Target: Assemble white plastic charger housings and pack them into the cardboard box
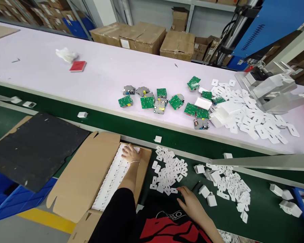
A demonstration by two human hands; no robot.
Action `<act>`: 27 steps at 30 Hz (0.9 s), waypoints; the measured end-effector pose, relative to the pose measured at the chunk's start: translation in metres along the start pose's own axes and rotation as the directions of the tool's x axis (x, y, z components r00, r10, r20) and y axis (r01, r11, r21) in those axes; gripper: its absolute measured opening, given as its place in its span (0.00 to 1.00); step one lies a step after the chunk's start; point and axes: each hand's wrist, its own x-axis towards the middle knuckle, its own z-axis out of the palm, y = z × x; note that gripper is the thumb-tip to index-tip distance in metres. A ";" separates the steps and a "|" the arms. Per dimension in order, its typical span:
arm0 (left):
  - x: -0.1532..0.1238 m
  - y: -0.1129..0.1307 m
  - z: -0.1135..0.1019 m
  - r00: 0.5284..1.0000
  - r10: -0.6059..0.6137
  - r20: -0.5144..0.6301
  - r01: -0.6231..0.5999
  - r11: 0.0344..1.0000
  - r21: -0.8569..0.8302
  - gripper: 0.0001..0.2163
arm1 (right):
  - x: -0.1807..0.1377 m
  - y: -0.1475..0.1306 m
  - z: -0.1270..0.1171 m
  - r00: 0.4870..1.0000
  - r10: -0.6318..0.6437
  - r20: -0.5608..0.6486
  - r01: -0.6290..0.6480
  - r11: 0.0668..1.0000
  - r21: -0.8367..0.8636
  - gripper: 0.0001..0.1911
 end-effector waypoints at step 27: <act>-0.063 0.210 0.009 0.525 0.734 0.430 -0.712 0.656 -0.251 0.18 | -0.157 0.153 0.042 0.725 0.618 -0.302 -0.546 0.784 0.294 0.15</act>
